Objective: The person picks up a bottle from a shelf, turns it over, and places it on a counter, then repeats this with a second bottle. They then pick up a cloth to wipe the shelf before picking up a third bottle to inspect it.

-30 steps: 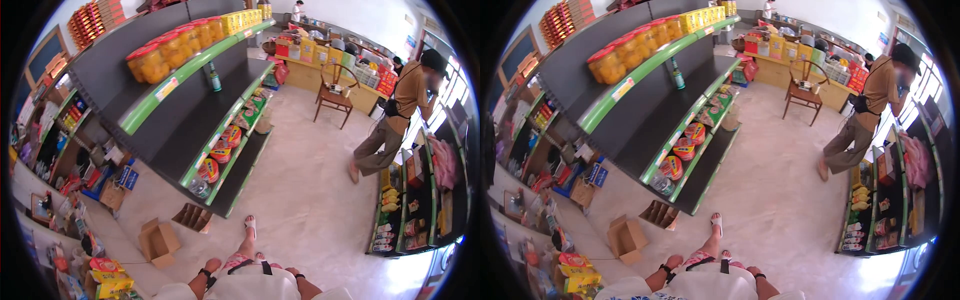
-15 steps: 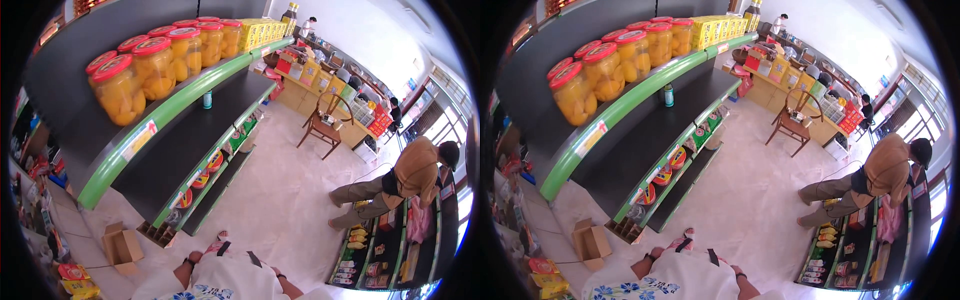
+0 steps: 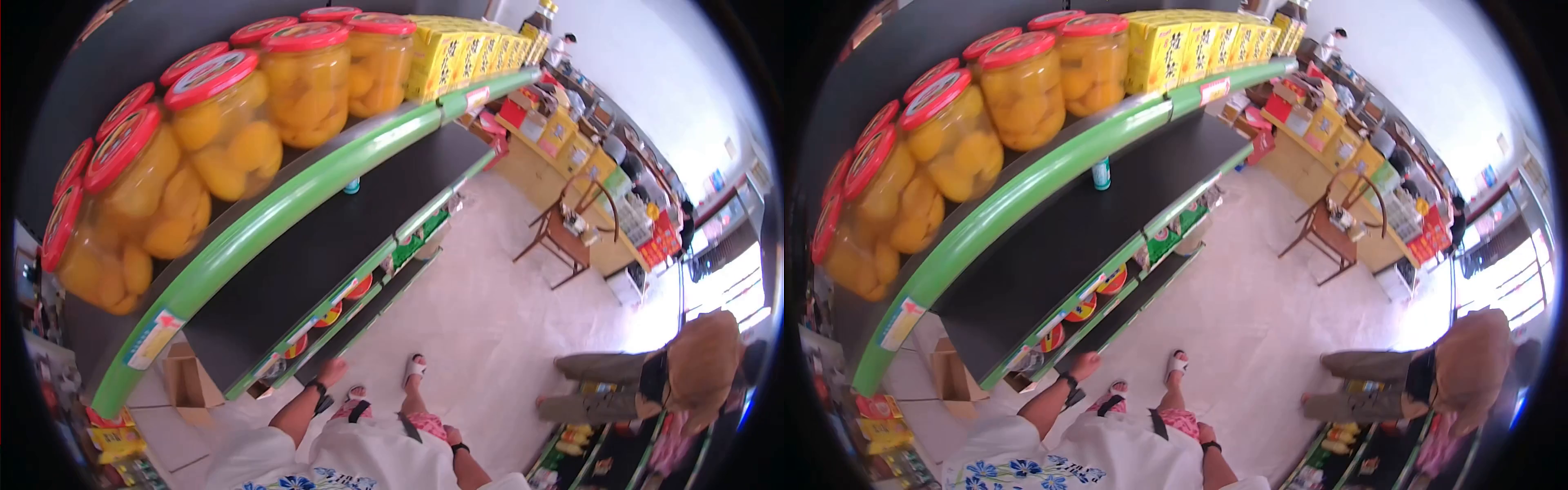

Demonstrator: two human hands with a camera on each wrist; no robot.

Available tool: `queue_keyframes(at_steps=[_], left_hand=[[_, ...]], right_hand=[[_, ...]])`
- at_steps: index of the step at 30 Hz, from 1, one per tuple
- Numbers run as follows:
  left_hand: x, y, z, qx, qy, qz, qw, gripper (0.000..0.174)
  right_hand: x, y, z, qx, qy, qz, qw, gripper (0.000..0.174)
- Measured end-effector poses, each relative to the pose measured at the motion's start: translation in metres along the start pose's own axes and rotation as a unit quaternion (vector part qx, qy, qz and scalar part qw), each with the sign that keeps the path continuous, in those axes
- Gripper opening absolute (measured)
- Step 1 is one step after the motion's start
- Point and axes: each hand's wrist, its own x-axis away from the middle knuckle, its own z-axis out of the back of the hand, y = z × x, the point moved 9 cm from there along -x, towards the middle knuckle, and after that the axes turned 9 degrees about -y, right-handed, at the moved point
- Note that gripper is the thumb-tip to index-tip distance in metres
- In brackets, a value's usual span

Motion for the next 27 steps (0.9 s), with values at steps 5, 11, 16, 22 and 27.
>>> queue_keyframes(at_steps=[5, 11, 16, 22, 27], left_hand=[[0.049, -0.120, -0.102, -0.101, -0.215, 0.157, 0.959, 0.024], [0.117, -0.058, -0.126, 0.302, -0.108, 0.205, 0.925, 0.026], [0.097, -0.011, -0.074, 0.175, 0.099, 0.133, 0.970, 0.018], [0.076, 0.167, 0.049, 0.235, 0.241, 0.131, 0.932, 0.019], [0.042, 0.297, 0.134, 0.169, 0.218, 0.100, 0.956, 0.017]], right_hand=[[-0.070, -0.010, 0.107, -0.049, 0.022, 0.023, 0.998, 0.035], [-0.141, -0.044, 0.215, 0.125, -0.033, 0.056, 0.990, 0.025], [-0.189, -0.083, 0.307, 0.168, -0.057, 0.127, 0.976, 0.025], [-0.218, -0.256, 0.432, 0.097, 0.026, 0.291, 0.951, 0.020], [-0.232, -0.396, 0.489, 0.050, 0.078, 0.409, 0.908, 0.018]])
